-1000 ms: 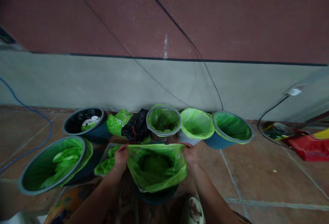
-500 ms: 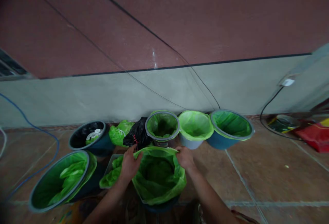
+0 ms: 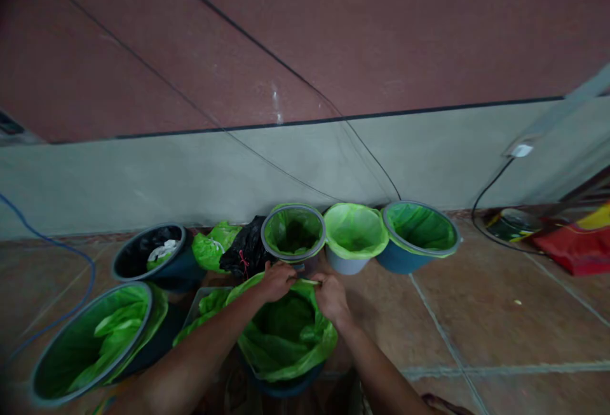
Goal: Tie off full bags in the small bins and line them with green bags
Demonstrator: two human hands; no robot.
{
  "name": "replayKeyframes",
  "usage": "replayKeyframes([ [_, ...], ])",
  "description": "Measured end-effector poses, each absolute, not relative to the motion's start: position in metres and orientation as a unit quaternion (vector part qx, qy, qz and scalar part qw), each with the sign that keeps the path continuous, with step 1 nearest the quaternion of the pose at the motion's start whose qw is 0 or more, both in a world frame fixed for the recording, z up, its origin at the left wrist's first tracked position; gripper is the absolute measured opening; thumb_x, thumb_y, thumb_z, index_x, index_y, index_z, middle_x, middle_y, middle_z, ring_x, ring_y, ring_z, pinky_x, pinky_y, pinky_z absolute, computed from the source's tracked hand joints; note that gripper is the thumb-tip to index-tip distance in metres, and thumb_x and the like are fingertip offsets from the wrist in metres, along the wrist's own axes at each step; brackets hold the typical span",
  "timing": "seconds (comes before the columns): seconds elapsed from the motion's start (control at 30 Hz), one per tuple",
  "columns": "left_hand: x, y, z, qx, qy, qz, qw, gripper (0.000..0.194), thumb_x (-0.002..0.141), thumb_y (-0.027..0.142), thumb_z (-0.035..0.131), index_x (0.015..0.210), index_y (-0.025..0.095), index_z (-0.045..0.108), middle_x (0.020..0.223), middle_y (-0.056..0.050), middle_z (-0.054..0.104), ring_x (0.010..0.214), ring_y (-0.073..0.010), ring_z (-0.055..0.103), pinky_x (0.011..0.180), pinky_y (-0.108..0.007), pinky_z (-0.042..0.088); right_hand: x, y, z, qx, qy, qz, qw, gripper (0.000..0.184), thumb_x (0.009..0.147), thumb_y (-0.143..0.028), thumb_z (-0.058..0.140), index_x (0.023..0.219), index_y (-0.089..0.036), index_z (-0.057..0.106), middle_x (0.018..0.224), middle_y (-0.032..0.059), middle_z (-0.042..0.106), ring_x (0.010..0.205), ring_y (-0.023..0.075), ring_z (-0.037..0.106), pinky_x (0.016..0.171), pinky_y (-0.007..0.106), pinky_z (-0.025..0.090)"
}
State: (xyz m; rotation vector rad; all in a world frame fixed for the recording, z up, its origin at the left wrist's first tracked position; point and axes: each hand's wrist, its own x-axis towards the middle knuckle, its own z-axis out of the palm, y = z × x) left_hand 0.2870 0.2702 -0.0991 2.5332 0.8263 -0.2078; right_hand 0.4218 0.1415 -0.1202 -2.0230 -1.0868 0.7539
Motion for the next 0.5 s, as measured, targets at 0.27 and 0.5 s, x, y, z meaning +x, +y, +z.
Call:
replayKeyframes([
  [0.27,0.287,0.27,-0.103,0.898,0.335,-0.044,0.282,0.037,0.088,0.019,0.053,0.122,0.026,0.066,0.134,-0.009,0.064,0.129,-0.0309,0.052,0.112,-0.065,0.028,0.418,0.144,-0.12,-0.785,-0.418,0.3,0.344,0.031,0.077,-0.01,0.049,0.083,-0.023,0.077,0.086,0.0022,0.078,0.082,0.0188,0.071,0.075,0.026,0.048],
  [0.5,0.288,0.268,-0.108,0.924,0.287,-0.066,0.243,0.029,0.087,0.021,0.055,0.11,0.023,0.072,0.118,-0.011,0.071,0.121,-0.0314,0.056,0.11,-0.059,0.029,0.419,0.142,-0.124,-0.789,-0.413,0.291,0.348,0.029,0.076,-0.013,0.05,0.079,-0.023,0.076,0.082,0.001,0.077,0.08,0.019,0.071,0.073,0.026,0.049],
])
